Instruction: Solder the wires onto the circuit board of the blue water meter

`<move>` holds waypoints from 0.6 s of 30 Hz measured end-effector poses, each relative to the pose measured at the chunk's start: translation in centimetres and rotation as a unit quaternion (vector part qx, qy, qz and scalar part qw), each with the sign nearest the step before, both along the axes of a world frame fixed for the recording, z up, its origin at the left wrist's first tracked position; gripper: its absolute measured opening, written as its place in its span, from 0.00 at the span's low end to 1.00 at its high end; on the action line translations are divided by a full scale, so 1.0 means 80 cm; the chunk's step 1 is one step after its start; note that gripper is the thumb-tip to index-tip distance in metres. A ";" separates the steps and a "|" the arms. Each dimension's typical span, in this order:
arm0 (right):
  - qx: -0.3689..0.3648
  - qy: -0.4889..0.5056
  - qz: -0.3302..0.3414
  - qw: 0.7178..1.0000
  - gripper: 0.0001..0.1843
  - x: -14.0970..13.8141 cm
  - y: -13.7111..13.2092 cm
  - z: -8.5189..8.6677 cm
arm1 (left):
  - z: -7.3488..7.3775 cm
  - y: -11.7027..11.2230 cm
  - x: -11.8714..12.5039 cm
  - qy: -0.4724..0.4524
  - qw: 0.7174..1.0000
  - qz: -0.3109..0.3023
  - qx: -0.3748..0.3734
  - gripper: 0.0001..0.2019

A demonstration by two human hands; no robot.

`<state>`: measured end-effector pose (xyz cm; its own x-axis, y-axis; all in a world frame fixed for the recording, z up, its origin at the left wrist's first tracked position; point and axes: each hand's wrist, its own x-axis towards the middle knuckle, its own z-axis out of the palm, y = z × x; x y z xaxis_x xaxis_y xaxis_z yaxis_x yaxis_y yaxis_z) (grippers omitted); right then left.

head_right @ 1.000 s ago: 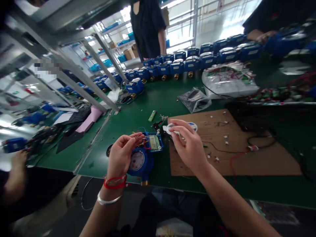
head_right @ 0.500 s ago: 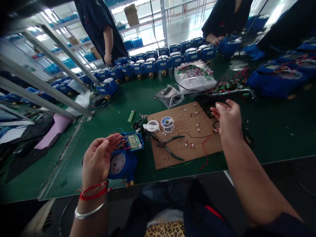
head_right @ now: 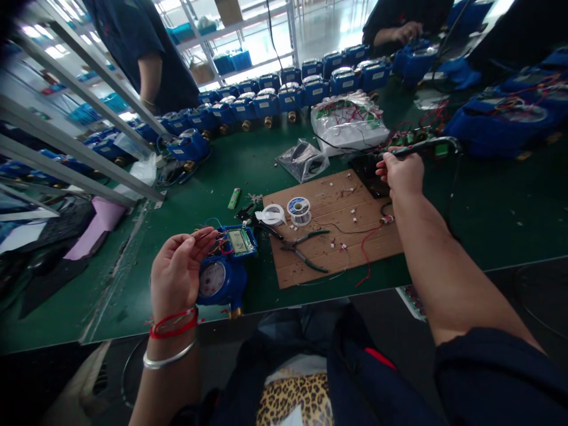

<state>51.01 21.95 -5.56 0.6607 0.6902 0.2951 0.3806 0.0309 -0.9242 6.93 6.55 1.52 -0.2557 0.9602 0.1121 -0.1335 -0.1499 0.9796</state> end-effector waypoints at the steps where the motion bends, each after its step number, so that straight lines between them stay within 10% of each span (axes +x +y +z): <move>1: -0.007 -0.004 0.009 1.000 0.32 0.003 -0.002 0.000 | 0.000 0.000 0.000 -0.001 1.000 -0.001 0.001 0.05; 18: 0.119 -0.043 -0.057 0.990 0.17 -0.008 -0.117 0.042 | -0.005 0.005 -0.014 0.006 0.996 0.011 -0.091 0.11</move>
<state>50.40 12.59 -2.21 0.6956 0.5160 0.4999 0.4717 0.1968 -0.8595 5.84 6.95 1.14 -0.2759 0.9593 -0.0598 -0.1200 0.0273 0.9924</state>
